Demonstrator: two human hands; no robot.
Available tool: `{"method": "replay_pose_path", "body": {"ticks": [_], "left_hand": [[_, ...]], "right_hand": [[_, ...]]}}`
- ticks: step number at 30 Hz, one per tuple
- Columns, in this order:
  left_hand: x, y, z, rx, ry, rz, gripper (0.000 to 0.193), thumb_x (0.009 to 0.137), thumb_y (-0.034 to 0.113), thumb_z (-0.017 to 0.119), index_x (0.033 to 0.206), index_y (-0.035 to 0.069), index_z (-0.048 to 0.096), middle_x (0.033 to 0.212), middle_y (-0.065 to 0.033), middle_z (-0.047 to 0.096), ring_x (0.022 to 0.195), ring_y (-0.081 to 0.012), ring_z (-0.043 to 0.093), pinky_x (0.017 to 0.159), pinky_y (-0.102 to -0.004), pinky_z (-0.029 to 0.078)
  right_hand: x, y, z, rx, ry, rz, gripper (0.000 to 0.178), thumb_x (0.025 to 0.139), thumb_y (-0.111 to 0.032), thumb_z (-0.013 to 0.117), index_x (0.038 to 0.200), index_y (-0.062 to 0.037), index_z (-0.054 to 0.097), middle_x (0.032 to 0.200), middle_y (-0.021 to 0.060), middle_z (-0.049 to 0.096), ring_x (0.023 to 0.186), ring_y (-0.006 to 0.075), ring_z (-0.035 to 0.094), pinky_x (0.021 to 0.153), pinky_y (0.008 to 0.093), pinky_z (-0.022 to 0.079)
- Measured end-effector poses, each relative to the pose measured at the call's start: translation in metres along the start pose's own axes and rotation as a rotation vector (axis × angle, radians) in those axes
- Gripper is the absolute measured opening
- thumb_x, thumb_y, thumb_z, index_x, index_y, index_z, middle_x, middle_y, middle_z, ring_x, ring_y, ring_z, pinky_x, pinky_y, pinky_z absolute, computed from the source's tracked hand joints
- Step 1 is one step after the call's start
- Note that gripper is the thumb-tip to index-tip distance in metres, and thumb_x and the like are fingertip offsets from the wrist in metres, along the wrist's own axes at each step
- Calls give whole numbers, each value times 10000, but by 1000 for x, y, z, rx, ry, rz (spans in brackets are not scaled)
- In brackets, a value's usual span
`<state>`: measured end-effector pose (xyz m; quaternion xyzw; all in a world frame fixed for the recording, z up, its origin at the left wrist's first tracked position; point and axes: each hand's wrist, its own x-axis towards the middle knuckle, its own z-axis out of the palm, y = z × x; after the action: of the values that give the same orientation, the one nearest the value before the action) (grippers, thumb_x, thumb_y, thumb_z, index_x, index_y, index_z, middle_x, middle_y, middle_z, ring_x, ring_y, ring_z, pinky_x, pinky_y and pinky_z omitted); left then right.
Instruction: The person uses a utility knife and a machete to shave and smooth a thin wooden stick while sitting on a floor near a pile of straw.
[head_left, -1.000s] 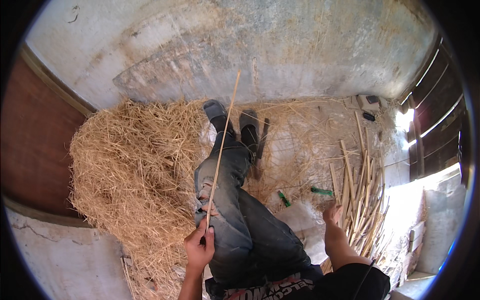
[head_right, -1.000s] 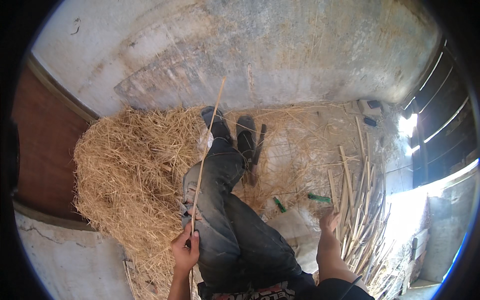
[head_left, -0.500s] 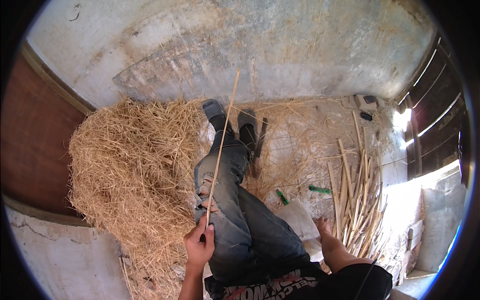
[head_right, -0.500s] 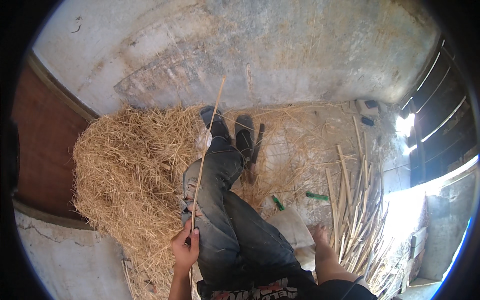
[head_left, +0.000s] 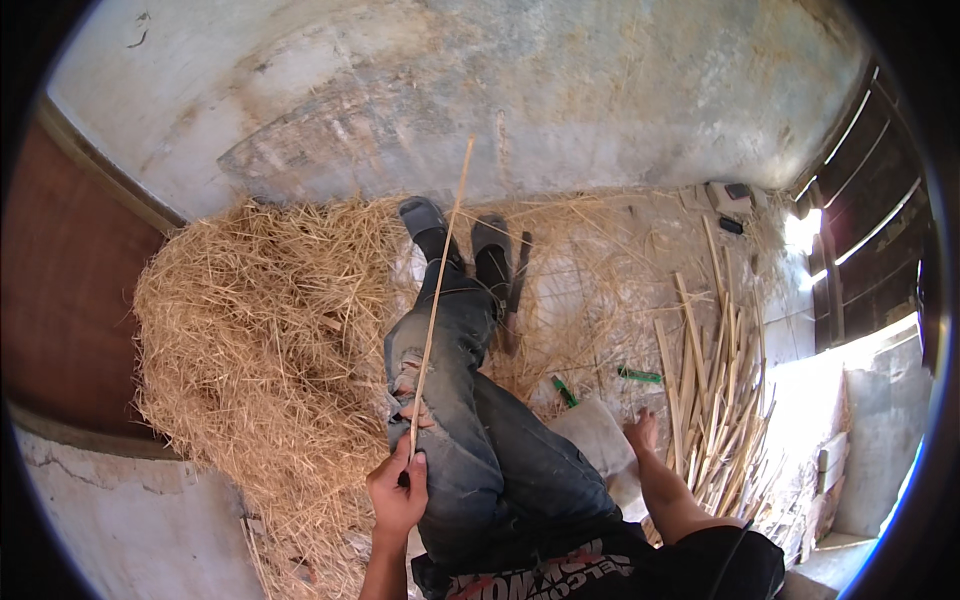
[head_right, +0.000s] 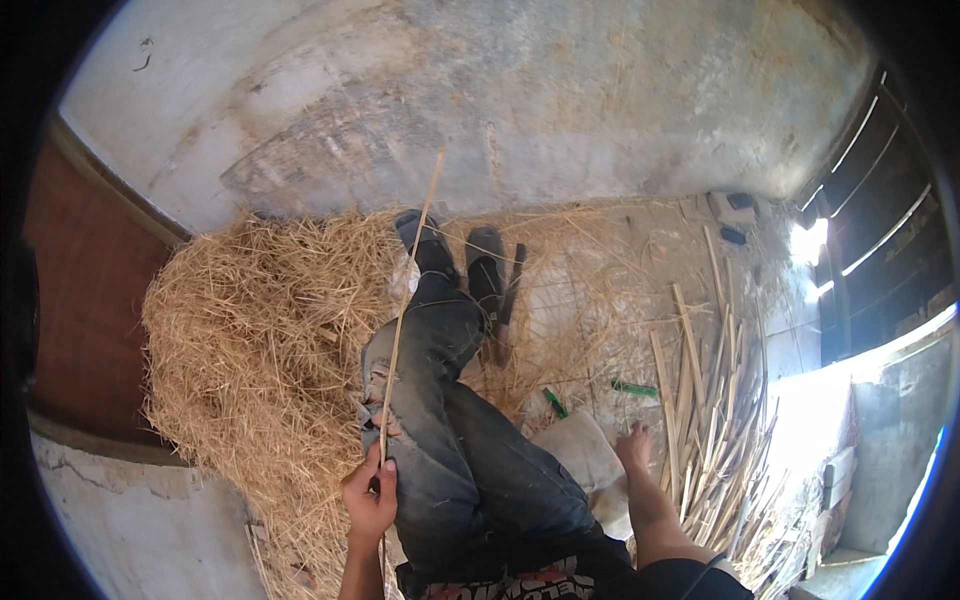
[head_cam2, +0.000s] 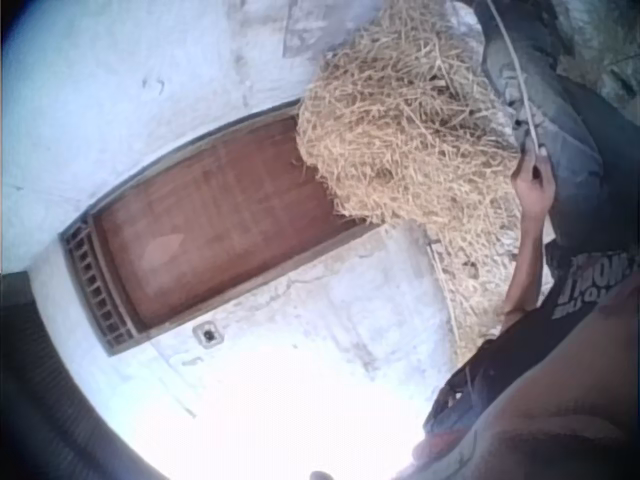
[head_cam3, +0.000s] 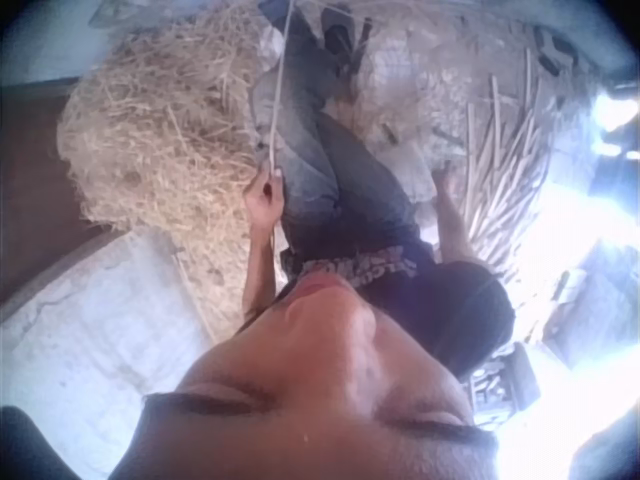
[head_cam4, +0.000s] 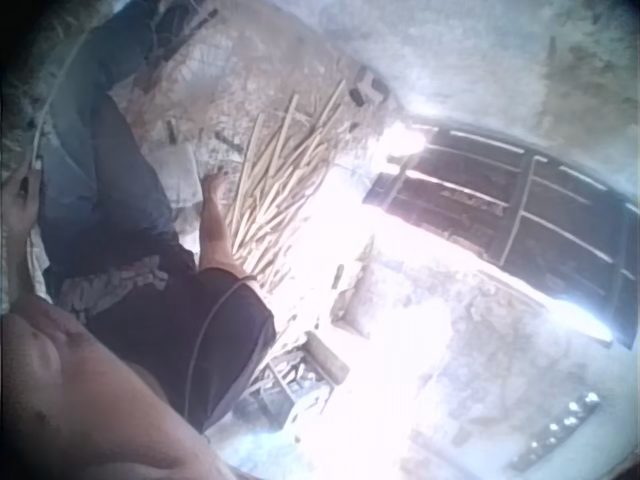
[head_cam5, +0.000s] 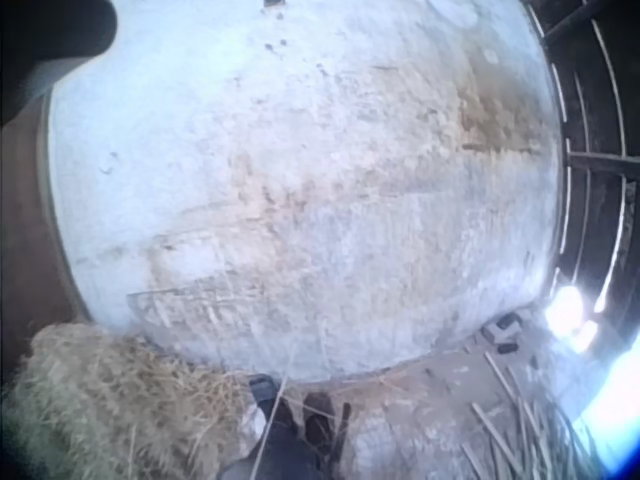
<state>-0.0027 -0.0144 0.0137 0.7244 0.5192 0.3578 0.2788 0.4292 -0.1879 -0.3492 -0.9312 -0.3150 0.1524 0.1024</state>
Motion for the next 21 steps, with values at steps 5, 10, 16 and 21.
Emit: {"method": "replay_pose_path", "body": {"ticks": [5,10,16,21], "left_hand": [[1,-5,6,-14,2,-8,315,945,60,678,1232,-70,672,666,-71,573,615,-92,526,589,-263,458],[5,-1,6,-19,4,-34,293,959,64,661,1210,-88,679,669,-49,575,645,-67,499,596,-247,436],[2,9,0,32,24,-62,295,952,65,676,1222,-54,684,767,-178,683,688,-127,641,643,-281,508],[4,7,-5,32,-26,-99,298,963,73,663,1226,-66,675,749,-177,672,660,-113,623,610,-284,493]], "right_hand": [[51,-35,10,245,-13,-317,527,732,-354,863,1118,-65,649,880,174,722,898,375,703,816,472,564],[94,-107,29,164,-595,-321,689,642,-484,919,1137,-91,644,1019,165,728,995,328,706,862,437,557],[92,-154,38,-164,-606,-574,620,734,-433,833,1197,-116,569,1080,225,713,1051,422,675,895,503,539],[97,-134,51,23,-527,-413,583,788,-350,770,1248,-92,520,1104,248,694,1051,411,675,867,505,545]]}}
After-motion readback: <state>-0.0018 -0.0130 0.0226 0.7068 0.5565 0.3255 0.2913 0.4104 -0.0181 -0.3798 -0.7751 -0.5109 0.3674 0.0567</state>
